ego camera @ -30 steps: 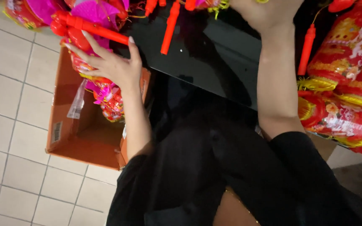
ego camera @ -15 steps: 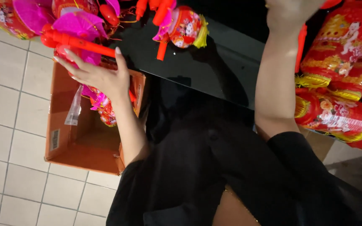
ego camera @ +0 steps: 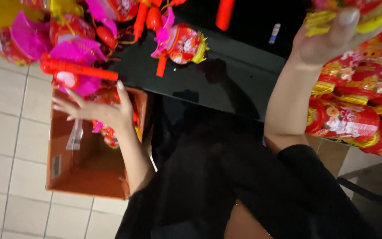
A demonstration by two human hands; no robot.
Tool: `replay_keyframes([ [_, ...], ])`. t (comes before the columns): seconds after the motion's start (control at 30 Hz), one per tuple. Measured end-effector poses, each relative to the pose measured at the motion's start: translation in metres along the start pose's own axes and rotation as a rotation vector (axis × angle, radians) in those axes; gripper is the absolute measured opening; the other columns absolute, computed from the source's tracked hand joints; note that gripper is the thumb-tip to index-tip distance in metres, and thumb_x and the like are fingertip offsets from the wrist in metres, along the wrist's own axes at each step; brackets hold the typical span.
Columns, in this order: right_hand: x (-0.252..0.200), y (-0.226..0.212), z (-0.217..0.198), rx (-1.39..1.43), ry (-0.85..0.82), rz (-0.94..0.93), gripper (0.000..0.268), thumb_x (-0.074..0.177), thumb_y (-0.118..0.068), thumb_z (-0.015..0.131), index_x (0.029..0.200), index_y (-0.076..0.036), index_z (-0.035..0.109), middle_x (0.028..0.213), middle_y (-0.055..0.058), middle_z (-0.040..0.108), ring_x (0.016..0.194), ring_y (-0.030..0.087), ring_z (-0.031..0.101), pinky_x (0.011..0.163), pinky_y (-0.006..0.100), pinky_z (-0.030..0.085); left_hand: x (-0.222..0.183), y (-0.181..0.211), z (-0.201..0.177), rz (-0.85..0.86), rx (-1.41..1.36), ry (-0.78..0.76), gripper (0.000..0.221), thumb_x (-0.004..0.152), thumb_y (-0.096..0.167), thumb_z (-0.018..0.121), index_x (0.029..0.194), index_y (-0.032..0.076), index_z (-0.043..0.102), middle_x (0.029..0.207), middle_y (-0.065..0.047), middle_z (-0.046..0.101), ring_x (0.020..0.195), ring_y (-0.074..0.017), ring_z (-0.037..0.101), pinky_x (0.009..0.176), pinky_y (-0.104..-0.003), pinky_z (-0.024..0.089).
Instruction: Assembling small red and pink decorative lanterns by attaching plastic handles and sticks.
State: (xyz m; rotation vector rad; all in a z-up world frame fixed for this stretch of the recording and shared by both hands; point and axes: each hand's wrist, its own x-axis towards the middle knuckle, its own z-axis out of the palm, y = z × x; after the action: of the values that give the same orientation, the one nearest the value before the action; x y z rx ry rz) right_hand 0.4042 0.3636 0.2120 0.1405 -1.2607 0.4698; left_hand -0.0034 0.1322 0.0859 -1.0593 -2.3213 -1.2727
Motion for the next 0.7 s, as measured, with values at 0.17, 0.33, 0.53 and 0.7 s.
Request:
replay_keyframes([
  [0.17, -0.004, -0.020, -0.015, -0.042, 0.102, -0.029, 0.057, 0.097, -0.020, 0.048, 0.154, -0.019, 0.048, 0.137, 0.017, 0.059, 0.121, 0.038, 0.054, 0.100, 0.063, 0.044, -0.011, 0.059, 0.003, 0.296, -0.301, -0.063, 0.098, 0.092, 0.055, 0.082, 0.163, 0.023, 0.024, 0.173, -0.005, -0.001, 0.165, -0.0356, -0.001, 0.137, -0.072, 0.013],
  [0.33, -0.004, -0.057, 0.024, -0.019, 0.195, 0.156, 0.047, 0.098, -0.042, 0.058, 0.132, -0.010, 0.062, 0.126, 0.007, 0.066, 0.118, 0.030, 0.063, 0.100, 0.048, 0.051, -0.034, 0.160, 0.031, 0.365, -0.767, -0.454, 0.100, 0.081, 0.051, 0.089, 0.155, 0.013, 0.033, 0.164, -0.016, 0.021, 0.160, -0.0359, 0.019, 0.136, -0.056, 0.017],
  [0.53, -0.085, -0.064, 0.017, 0.734, 0.548, 0.819, 0.101, 0.089, -0.084, 0.061, 0.165, -0.017, 0.050, 0.168, 0.007, 0.054, 0.161, 0.031, 0.045, 0.137, 0.046, 0.038, -0.038, 0.250, 0.054, 0.365, -1.138, -1.040, 0.100, 0.087, 0.029, 0.092, 0.157, 0.004, 0.025, 0.167, -0.019, 0.029, 0.160, -0.0323, 0.032, 0.135, -0.044, 0.031],
  [0.7, -0.120, -0.068, 0.023, 0.608, 0.562, 0.796, 0.075, 0.089, -0.068, 0.072, 0.149, -0.025, 0.055, 0.158, -0.002, 0.051, 0.154, 0.025, 0.040, 0.136, 0.056, 0.018, -0.044, 0.264, 0.059, -0.021, -1.411, -1.028, 0.007, 0.092, 0.012, 0.074, 0.097, 0.010, 0.070, 0.054, 0.000, 0.062, 0.042, -0.0098, 0.061, 0.045, -0.022, 0.049],
])
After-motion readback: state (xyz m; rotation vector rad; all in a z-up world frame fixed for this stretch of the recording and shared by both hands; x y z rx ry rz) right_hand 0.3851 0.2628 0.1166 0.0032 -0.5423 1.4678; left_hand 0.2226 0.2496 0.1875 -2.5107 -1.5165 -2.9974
